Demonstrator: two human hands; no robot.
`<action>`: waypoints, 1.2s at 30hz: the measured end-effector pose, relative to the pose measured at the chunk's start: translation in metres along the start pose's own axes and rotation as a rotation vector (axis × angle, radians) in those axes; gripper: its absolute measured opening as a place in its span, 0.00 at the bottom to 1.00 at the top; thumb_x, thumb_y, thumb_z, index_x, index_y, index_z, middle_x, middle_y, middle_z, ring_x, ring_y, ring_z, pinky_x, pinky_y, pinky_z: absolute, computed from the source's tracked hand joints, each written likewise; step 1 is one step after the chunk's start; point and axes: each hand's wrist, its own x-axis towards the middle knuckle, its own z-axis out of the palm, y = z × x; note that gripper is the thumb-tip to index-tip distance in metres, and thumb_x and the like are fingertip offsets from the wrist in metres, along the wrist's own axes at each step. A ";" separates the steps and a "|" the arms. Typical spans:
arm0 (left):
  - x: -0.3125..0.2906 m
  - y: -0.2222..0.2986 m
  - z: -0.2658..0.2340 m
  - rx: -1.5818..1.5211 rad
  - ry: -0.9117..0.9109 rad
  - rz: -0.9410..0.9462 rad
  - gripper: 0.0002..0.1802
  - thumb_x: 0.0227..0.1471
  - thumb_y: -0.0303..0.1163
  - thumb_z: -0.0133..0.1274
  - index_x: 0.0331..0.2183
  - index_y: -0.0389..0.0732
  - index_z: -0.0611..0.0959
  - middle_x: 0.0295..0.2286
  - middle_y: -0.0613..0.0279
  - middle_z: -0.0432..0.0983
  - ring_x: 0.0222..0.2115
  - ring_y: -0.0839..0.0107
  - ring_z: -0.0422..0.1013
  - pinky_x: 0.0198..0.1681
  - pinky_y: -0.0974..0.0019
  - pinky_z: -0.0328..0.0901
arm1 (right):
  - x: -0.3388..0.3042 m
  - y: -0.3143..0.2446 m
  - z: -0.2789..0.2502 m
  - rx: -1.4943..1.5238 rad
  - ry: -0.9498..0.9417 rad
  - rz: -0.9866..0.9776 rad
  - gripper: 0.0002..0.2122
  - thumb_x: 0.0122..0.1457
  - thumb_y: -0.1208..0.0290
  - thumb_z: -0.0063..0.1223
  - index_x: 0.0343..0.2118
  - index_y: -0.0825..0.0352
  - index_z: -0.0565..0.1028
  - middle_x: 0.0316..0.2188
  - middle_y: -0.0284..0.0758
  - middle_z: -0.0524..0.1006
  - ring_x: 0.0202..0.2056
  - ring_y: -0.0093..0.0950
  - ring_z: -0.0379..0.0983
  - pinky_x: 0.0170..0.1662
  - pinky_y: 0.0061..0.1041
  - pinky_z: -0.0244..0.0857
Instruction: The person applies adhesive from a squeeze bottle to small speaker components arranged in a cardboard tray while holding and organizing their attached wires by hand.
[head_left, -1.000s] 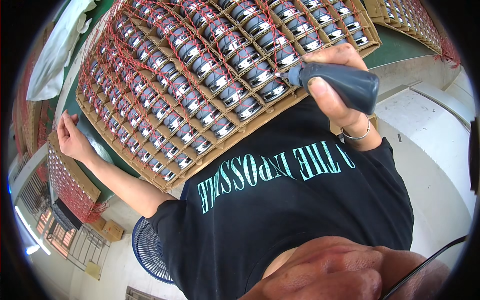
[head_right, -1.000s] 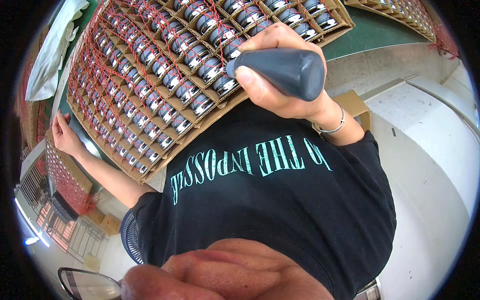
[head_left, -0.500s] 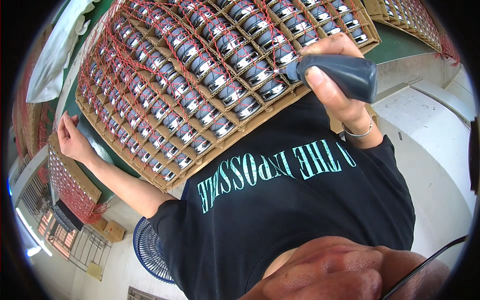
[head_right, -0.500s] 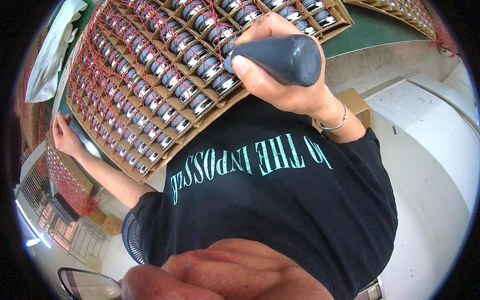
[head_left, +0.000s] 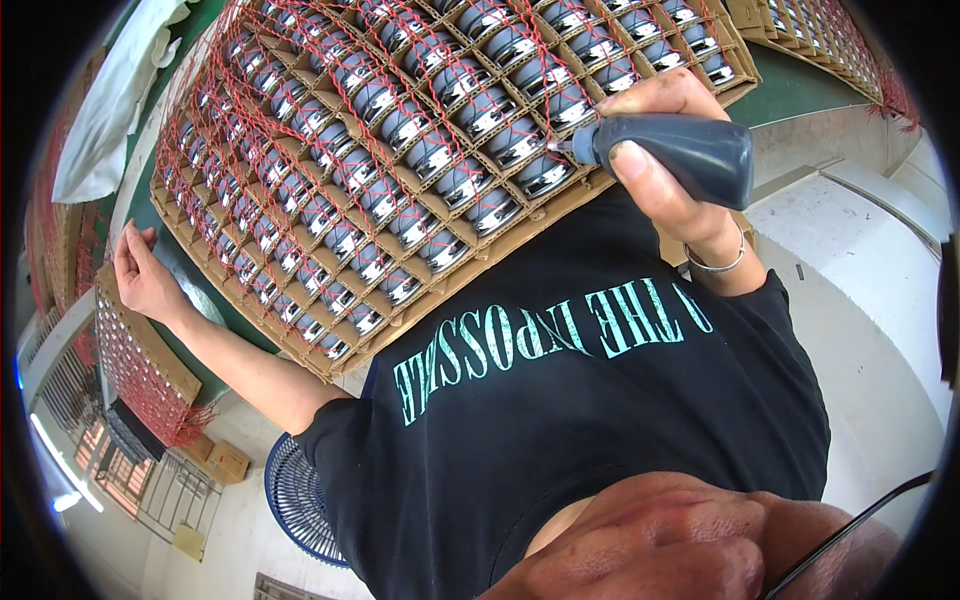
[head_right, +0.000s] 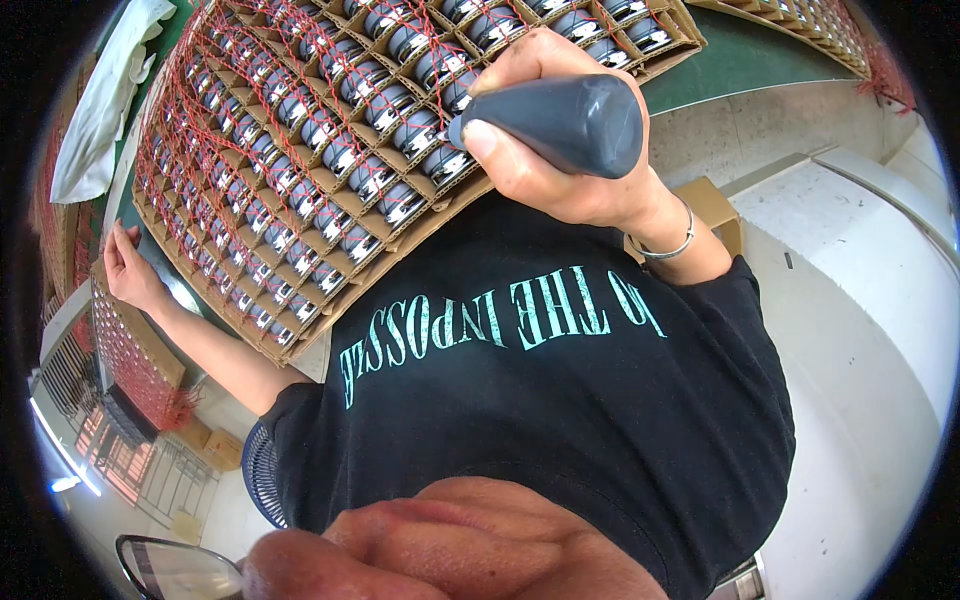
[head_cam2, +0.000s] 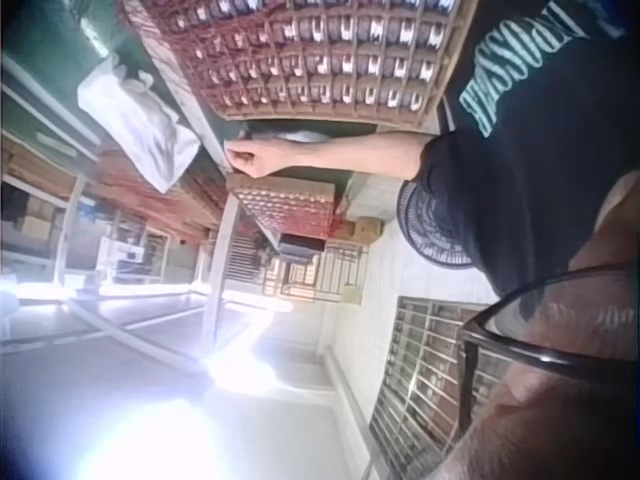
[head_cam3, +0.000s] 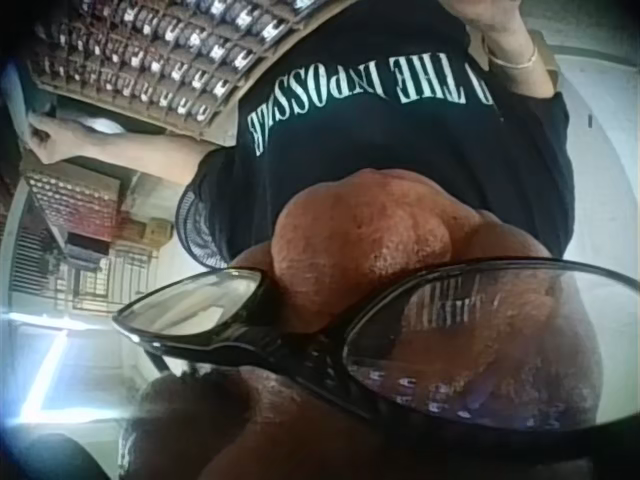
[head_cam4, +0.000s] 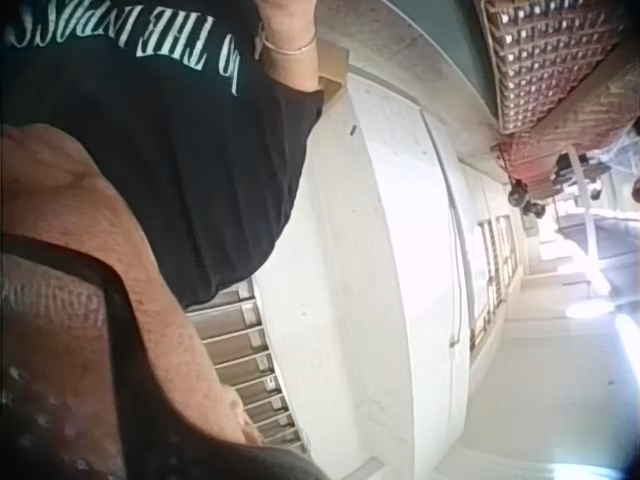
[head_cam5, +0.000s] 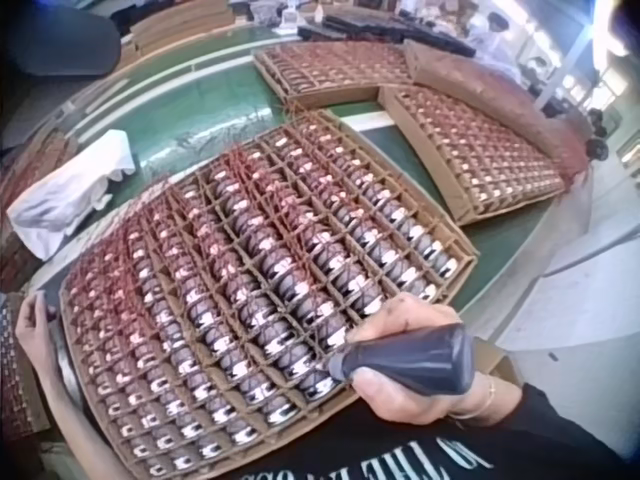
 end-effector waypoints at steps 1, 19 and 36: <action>0.000 0.001 0.000 0.007 0.000 -0.003 0.13 0.64 0.32 0.57 0.44 0.32 0.86 0.29 0.62 0.82 0.32 0.77 0.76 0.41 0.73 0.70 | -0.001 -0.001 0.001 -0.017 0.008 -0.002 0.05 0.51 0.76 0.65 0.28 0.72 0.80 0.29 0.36 0.79 0.29 0.26 0.78 0.33 0.24 0.71; 0.008 -0.005 -0.001 0.015 -0.001 0.030 0.13 0.63 0.32 0.57 0.42 0.31 0.86 0.29 0.60 0.83 0.32 0.76 0.77 0.41 0.72 0.71 | -0.021 -0.004 0.000 0.008 0.036 0.007 0.06 0.50 0.75 0.63 0.29 0.72 0.81 0.30 0.39 0.80 0.30 0.29 0.78 0.34 0.27 0.72; 0.007 -0.003 -0.001 0.025 0.008 0.010 0.14 0.63 0.33 0.57 0.43 0.32 0.86 0.30 0.60 0.83 0.32 0.76 0.77 0.41 0.73 0.70 | -0.019 -0.001 0.000 -0.020 0.024 -0.023 0.06 0.50 0.74 0.65 0.29 0.72 0.81 0.30 0.40 0.80 0.31 0.32 0.79 0.36 0.28 0.73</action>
